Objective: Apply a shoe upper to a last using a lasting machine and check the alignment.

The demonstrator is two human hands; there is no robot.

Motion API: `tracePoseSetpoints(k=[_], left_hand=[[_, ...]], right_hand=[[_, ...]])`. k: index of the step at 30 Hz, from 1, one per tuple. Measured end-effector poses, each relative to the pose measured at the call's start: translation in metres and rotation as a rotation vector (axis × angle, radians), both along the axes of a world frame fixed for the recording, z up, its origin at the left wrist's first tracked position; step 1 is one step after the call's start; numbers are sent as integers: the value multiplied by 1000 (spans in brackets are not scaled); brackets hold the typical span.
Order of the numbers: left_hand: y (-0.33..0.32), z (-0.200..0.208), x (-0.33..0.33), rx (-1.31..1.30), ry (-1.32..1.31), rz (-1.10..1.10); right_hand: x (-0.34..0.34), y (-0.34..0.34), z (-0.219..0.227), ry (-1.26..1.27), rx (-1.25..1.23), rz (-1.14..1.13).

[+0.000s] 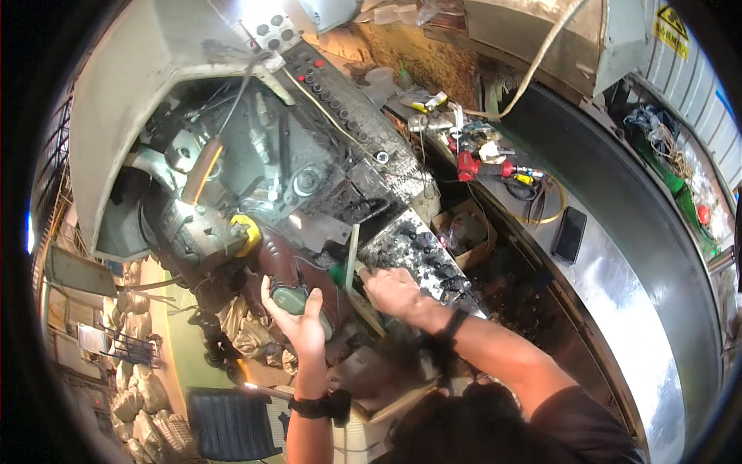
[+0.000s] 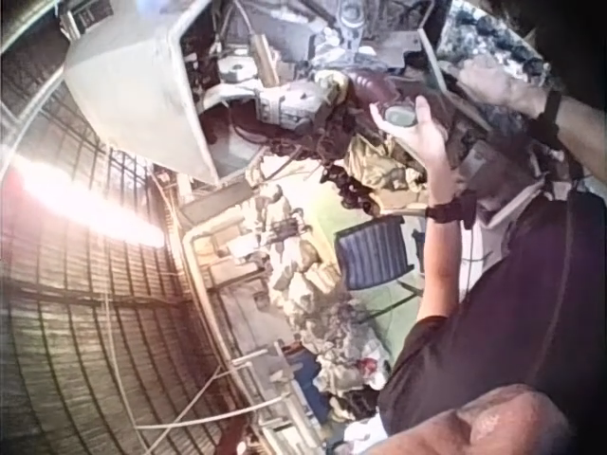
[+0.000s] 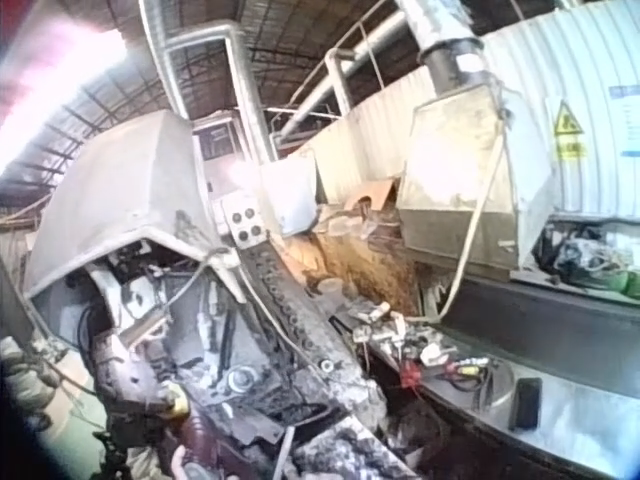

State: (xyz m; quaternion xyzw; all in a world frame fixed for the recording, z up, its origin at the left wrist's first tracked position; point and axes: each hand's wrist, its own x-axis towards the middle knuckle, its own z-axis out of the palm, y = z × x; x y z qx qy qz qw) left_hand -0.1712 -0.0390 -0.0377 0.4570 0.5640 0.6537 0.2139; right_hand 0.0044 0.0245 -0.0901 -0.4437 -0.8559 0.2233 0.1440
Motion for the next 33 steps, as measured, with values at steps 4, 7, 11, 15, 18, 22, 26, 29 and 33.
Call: tracePoseSetpoints(k=[4,7,11,15,18,22,26,29,33], left_hand=[[3,1,7,-12,14,8],[2,-1,4,1,9,23],[1,-5,-6,-9,181,112],[1,3,9,-41,69,80],[-1,6,15,5,96,89],[-4,9,15,-1,135,136],[-8,12,23,-37,147,156],[-21,9,28,-99,299,130],[-20,-4,21,-113,292,104]], right_hand=[[3,3,-5,58,-1,-35],[1,4,-6,47,33,-12],[1,2,-1,40,11,8],[3,5,-4,34,0,-1],[1,6,-4,38,1,5],[0,5,1,67,-15,2],[0,5,-7,100,30,4],[3,4,-10,154,38,-30],[1,6,-13,162,76,-45]])
